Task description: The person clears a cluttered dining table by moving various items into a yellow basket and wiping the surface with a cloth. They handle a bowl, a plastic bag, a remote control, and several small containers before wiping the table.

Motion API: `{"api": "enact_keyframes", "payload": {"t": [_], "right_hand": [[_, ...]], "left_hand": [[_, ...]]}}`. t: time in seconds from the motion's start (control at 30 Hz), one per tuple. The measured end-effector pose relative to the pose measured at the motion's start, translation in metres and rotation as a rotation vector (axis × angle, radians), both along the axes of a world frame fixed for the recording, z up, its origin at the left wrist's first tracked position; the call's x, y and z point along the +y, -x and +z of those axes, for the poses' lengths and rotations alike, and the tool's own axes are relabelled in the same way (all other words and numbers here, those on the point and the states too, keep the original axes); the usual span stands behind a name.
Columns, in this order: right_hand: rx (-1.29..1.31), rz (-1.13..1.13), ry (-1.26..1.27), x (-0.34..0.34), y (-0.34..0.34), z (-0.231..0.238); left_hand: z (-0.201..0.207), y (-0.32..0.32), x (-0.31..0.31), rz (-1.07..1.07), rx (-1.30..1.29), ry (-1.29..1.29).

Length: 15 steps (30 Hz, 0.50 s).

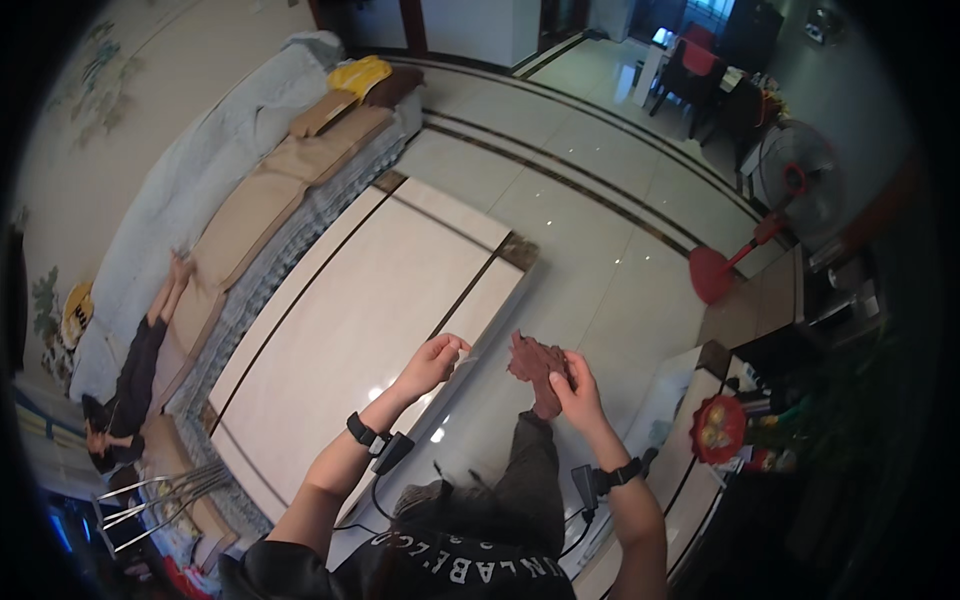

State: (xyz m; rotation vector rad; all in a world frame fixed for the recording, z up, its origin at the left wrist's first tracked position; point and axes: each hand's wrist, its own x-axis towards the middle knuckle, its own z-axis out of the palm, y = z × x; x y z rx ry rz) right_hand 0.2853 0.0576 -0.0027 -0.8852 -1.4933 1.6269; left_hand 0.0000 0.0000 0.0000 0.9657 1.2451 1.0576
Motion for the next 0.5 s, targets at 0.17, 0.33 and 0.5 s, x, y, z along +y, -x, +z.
{"api": "enact_keyframes", "payload": {"t": [0.17, 0.33, 0.5], "right_hand": [[-0.006, -0.182, -0.028, 0.115, -0.064, -0.009], [-0.027, -0.277, -0.091, 0.25, -0.116, 0.006], [-0.056, -0.303, -0.151, 0.387, -0.124, 0.017]], "left_hand": [[-0.001, -0.062, 0.141, -0.051, -0.061, 0.088], [0.021, -0.107, 0.278, -0.073, 0.032, 0.045], [0.028, -0.102, 0.396, 0.002, -0.028, 0.113]]}}
